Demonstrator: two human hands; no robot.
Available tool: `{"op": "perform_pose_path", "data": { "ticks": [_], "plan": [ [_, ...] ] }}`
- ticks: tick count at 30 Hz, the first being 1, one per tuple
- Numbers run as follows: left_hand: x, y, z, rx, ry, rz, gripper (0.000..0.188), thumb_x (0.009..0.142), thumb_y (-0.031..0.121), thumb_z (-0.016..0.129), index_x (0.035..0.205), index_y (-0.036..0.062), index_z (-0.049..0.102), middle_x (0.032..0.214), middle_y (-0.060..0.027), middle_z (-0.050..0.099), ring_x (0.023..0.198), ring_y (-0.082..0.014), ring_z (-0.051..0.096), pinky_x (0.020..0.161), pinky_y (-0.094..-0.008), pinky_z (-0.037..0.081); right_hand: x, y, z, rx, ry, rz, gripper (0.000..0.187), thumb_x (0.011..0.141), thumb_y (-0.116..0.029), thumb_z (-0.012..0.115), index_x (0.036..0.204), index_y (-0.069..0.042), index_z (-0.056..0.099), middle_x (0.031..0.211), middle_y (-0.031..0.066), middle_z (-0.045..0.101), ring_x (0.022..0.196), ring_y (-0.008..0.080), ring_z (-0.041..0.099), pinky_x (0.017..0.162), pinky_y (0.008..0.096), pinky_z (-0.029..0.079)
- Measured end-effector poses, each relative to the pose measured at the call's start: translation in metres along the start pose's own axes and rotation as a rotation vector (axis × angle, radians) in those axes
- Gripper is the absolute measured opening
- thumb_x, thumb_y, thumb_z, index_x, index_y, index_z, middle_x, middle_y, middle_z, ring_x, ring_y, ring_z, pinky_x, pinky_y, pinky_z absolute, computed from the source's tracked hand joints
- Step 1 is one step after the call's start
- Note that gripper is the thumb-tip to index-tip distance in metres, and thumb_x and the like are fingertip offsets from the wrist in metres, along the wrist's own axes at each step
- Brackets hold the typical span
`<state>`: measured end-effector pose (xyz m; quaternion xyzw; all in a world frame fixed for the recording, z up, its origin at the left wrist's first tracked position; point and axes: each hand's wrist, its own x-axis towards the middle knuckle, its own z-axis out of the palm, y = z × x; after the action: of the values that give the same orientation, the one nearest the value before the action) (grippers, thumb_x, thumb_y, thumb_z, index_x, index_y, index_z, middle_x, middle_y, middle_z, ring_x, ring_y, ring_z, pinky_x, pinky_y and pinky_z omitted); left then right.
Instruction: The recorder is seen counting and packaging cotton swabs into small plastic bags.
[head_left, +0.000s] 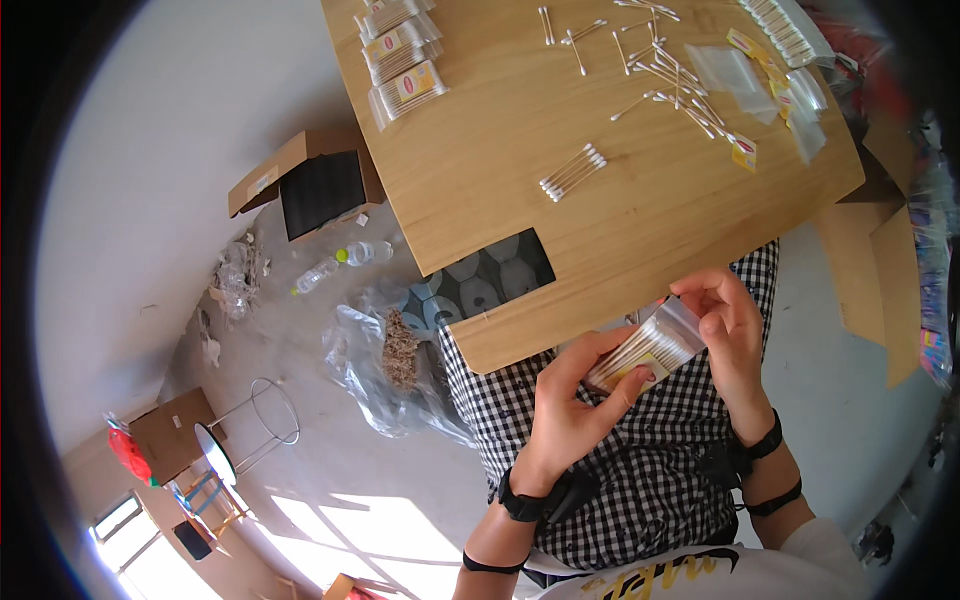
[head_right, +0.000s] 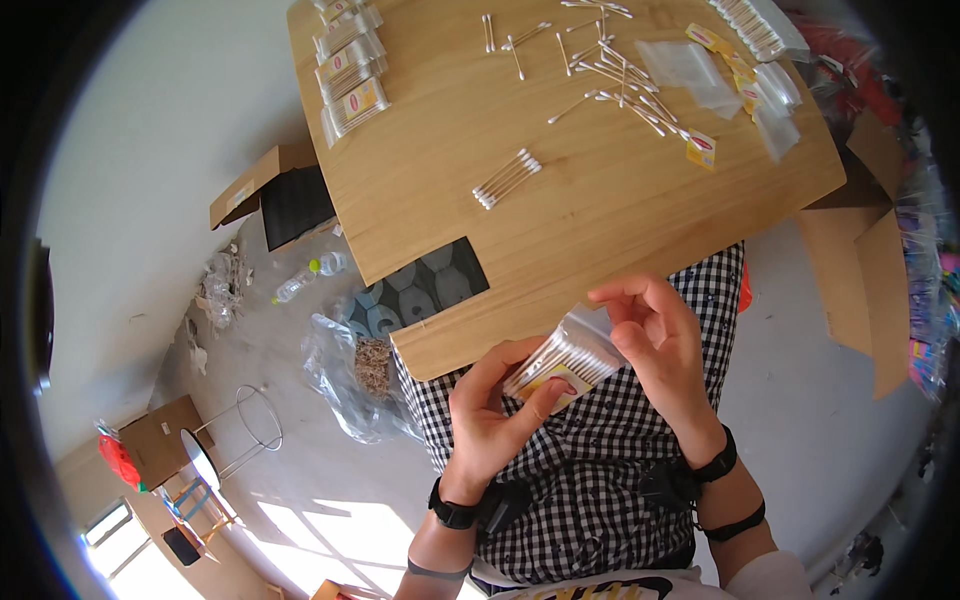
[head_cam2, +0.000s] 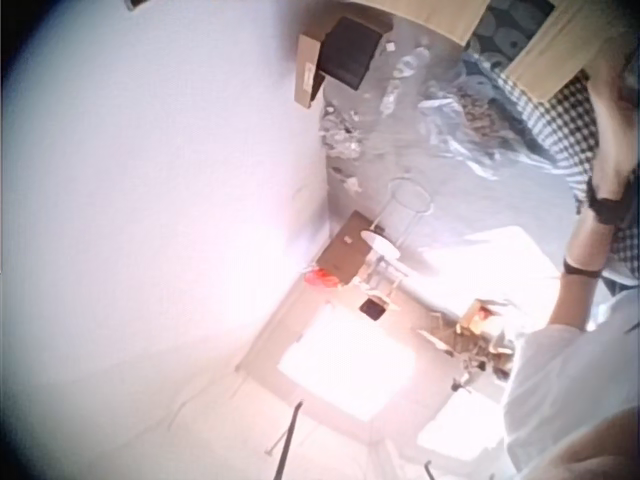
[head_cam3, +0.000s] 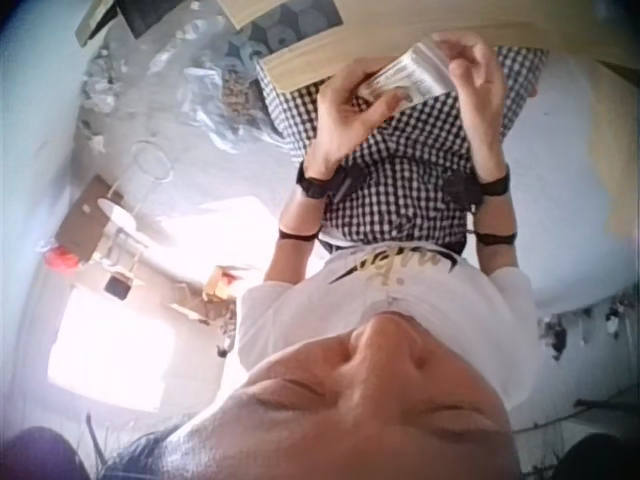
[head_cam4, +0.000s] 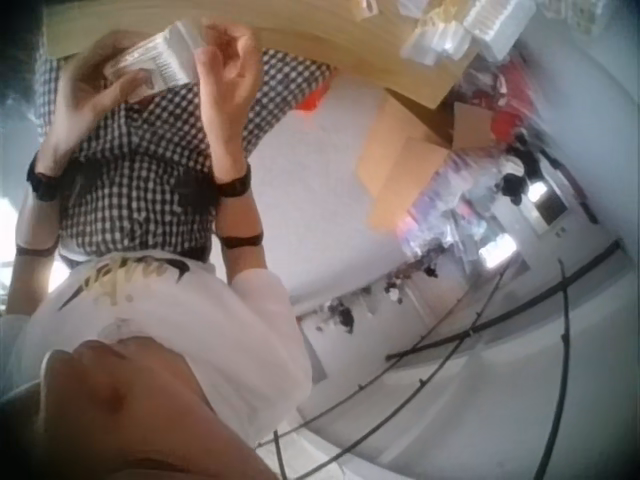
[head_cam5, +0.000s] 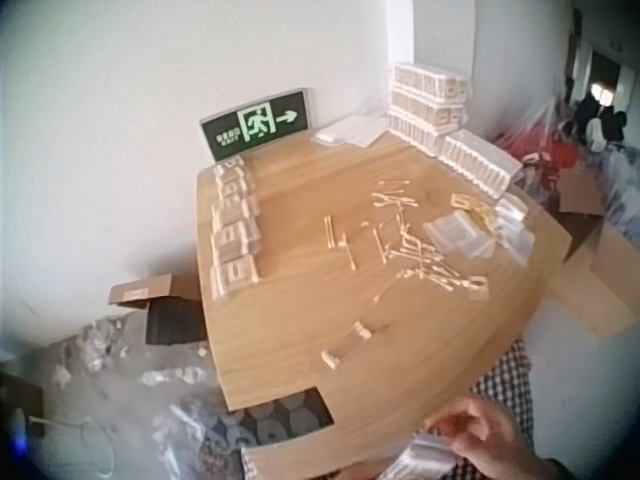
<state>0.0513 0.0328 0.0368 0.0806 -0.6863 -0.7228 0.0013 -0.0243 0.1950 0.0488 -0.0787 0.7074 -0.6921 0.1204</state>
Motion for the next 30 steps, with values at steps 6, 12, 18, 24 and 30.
{"op": "perform_pose_path", "data": {
  "ticks": [6, 12, 18, 24, 30],
  "plan": [
    [-0.003, 0.026, -0.004, 0.144, -0.034, 0.064, 0.045, 0.075, 0.005, 0.073, 0.117, -0.001, 0.057, 0.092, -0.0113, 0.063, 0.082, -0.0166, 0.061, 0.073, -0.0268, 0.049, -0.004, -0.013, 0.01, -0.138, -0.027, -0.062, 0.011, 0.089, -0.012, 0.06, 0.086, -0.003, 0.054, 0.074, -0.0005, 0.058, 0.063, 0.0025, 0.055, 0.055, 0.0149, 0.041],
    [-0.009, 0.032, -0.007, 0.159, -0.03, 0.143, 0.049, 0.073, 0.003, 0.074, 0.119, -0.0002, 0.057, 0.093, -0.0132, 0.063, 0.079, -0.02, 0.062, 0.069, -0.0275, 0.05, -0.018, -0.017, 0.012, -0.182, -0.005, -0.122, 0.009, 0.086, -0.008, 0.062, 0.083, 0.0, 0.058, 0.077, 0.0034, 0.062, 0.06, 0.0037, 0.054, 0.052, 0.0163, 0.042],
    [-0.015, 0.032, -0.008, 0.134, -0.103, 0.177, 0.049, 0.072, 0.005, 0.075, 0.117, -0.0031, 0.058, 0.1, -0.0167, 0.064, 0.082, -0.0223, 0.064, 0.069, -0.029, 0.052, -0.028, -0.017, 0.009, -0.262, 0.075, -0.287, 0.006, 0.083, -0.002, 0.063, 0.08, 0.002, 0.058, 0.074, 0.0066, 0.062, 0.057, 0.006, 0.054, 0.05, 0.0179, 0.042],
    [-0.01, 0.033, -0.006, 0.135, -0.098, 0.313, 0.049, 0.073, 0.006, 0.074, 0.117, -0.0057, 0.057, 0.097, -0.0176, 0.064, 0.081, -0.0234, 0.064, 0.068, -0.029, 0.052, -0.029, -0.025, 0.007, -0.227, 0.037, -0.225, 0.008, 0.085, -0.003, 0.061, 0.08, 0.001, 0.057, 0.072, 0.0051, 0.06, 0.057, 0.0052, 0.053, 0.051, 0.0178, 0.041],
    [-0.01, 0.032, -0.004, 0.156, -0.142, 0.277, 0.055, 0.073, 0.007, 0.074, 0.123, -0.0052, 0.053, 0.095, -0.0177, 0.063, 0.079, -0.0231, 0.063, 0.067, -0.0298, 0.051, -0.026, -0.031, 0.017, -0.081, 0.15, -0.06, 0.013, 0.089, -0.01, 0.059, 0.08, -0.001, 0.056, 0.067, -0.0009, 0.057, 0.056, 0.0009, 0.048, 0.052, 0.0148, 0.036]
  ]
}}
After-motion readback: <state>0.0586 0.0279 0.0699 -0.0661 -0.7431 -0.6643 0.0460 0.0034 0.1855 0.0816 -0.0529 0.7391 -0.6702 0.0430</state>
